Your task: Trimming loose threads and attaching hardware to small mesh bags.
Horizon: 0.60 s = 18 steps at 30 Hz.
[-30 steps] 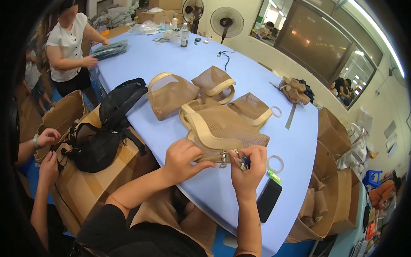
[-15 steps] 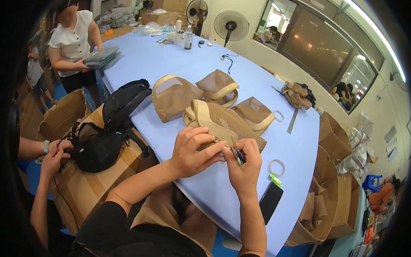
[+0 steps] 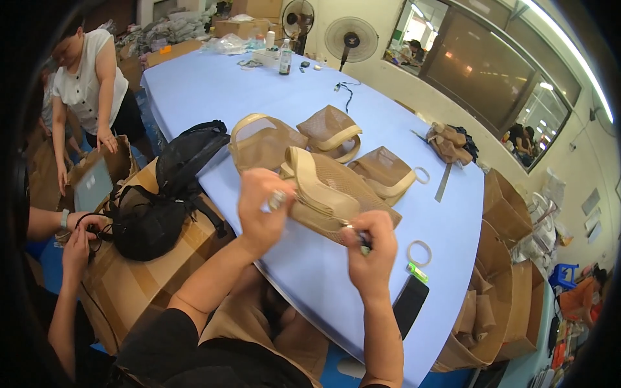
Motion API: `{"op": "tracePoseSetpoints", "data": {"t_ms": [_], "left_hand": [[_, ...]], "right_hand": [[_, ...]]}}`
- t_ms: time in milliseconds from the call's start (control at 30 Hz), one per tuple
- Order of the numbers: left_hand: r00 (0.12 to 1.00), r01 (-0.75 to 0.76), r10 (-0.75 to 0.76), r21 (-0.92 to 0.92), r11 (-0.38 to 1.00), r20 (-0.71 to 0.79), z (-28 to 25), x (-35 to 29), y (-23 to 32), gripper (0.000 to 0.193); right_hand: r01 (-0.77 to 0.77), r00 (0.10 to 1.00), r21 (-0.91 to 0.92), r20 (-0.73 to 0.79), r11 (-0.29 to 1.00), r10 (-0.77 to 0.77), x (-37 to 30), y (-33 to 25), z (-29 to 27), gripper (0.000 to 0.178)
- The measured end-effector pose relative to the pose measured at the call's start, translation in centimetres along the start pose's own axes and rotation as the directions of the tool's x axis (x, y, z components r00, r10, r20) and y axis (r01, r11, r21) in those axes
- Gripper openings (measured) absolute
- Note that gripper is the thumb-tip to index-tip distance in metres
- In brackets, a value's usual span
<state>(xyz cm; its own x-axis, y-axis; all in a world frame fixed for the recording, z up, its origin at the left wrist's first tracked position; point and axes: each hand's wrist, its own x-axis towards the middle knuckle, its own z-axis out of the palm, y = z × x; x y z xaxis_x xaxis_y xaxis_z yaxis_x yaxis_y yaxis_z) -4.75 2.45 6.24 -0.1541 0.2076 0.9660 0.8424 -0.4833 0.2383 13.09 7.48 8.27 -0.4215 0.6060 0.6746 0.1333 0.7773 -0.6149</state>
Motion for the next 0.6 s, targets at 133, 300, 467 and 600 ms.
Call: {"op": "tracePoseSetpoints", "data": {"t_ms": [133,300,467,600], "left_hand": [[0.977,0.185,-0.185,-0.01,0.983,-0.104,-0.6,0.5,-0.6,0.002],[0.982,0.158,-0.127,-0.238,0.958,0.14,1.7,2.3,-1.4,0.006],[0.985,-0.091,0.101,-0.082,0.992,0.137,4.6,3.6,-1.1,0.012],[0.988,-0.034,0.062,-0.187,0.982,0.143,6.1,4.7,0.5,0.014]], "right_hand": [[-0.095,0.987,0.363,-0.088,0.927,0.135,-0.6,1.2,-0.6,0.013],[-0.182,0.962,0.25,-0.155,0.951,0.225,0.5,2.4,-1.3,0.014],[0.109,0.979,-0.323,-0.128,0.94,-0.157,1.1,-0.2,-0.7,0.044],[0.092,0.973,-0.446,-0.151,0.89,-0.177,1.2,1.0,-0.7,0.05]]}}
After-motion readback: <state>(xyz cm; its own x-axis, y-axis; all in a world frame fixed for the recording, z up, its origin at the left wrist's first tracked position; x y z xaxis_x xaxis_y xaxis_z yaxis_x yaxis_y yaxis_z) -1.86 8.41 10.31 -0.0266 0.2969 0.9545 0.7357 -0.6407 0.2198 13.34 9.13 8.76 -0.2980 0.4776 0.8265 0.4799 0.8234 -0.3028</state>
